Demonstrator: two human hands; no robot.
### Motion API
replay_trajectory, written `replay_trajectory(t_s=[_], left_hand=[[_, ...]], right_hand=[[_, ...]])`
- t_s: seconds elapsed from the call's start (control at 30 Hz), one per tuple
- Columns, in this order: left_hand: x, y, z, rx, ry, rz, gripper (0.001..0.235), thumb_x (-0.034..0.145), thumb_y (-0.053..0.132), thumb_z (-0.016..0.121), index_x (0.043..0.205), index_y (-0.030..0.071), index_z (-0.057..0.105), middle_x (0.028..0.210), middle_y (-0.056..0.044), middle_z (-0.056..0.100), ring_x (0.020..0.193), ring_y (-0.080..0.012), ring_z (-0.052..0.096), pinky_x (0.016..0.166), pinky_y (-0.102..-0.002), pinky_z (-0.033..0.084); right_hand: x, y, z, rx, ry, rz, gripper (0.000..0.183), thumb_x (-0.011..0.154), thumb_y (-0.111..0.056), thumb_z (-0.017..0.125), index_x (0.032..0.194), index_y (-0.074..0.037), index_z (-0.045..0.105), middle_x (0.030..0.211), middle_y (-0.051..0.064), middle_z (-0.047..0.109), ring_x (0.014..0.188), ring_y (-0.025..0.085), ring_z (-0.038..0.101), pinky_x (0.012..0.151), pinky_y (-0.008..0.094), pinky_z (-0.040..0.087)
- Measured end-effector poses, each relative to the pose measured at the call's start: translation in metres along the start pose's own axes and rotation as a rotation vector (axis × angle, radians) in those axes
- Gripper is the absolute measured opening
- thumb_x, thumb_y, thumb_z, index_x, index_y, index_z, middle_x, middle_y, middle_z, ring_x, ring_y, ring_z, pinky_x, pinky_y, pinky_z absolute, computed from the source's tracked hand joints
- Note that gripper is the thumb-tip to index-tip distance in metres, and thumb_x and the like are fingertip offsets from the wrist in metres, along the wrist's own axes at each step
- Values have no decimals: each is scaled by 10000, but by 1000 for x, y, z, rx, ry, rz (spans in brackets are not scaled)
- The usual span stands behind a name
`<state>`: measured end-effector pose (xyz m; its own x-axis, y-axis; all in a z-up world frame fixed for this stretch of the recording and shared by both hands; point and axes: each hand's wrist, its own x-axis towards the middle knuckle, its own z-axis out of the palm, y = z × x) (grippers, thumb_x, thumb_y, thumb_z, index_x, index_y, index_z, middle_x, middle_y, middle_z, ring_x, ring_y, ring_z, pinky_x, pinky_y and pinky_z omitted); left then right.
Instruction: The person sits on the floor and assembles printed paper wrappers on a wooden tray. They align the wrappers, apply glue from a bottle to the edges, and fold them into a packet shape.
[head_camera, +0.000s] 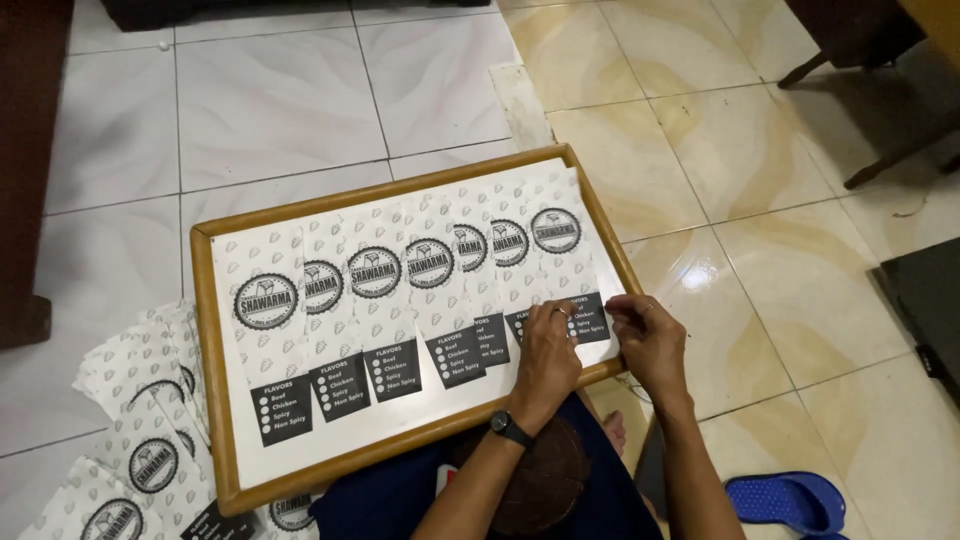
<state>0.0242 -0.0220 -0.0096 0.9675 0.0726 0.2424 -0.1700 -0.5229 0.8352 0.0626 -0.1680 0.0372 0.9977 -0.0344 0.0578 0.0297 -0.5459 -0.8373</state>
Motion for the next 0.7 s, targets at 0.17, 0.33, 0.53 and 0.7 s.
replay_trajectory(t_s=[0.17,0.33,0.53,0.7], left_hand=[[-19,7,-19,1,34,151,290,897,8,656,1183,-23,624,1125,-158,616,1130,-331,579,974,-416,443],[-32,-8,-80,107,199,144,298,884,160,756,1155,63,677,1119,-115,647,1187,-303,589,1047,-447,420],[-57,-46,-205,488,634,-73,436,838,103,837,1224,26,649,1242,-179,614,1272,-380,543,1102,-523,365],[-74,-55,-238,588,325,-706,985,932,577,605,1591,-48,224,1612,-407,137,1530,-509,31,1207,-636,-37]], right_hand=[[3,7,4,-49,-4,-25,280,863,109,676,1047,-77,775,970,158,768,981,329,746,923,444,585],[3,4,13,-203,57,-192,220,876,-26,779,1075,-119,774,1001,118,752,984,298,743,899,421,587],[5,-35,25,-382,-46,-298,472,957,-294,748,1367,-73,666,1395,204,594,1294,443,558,1084,552,467],[12,-55,50,-612,-305,-120,931,948,-670,549,1638,-106,279,1674,283,192,1556,466,130,1283,528,128]])
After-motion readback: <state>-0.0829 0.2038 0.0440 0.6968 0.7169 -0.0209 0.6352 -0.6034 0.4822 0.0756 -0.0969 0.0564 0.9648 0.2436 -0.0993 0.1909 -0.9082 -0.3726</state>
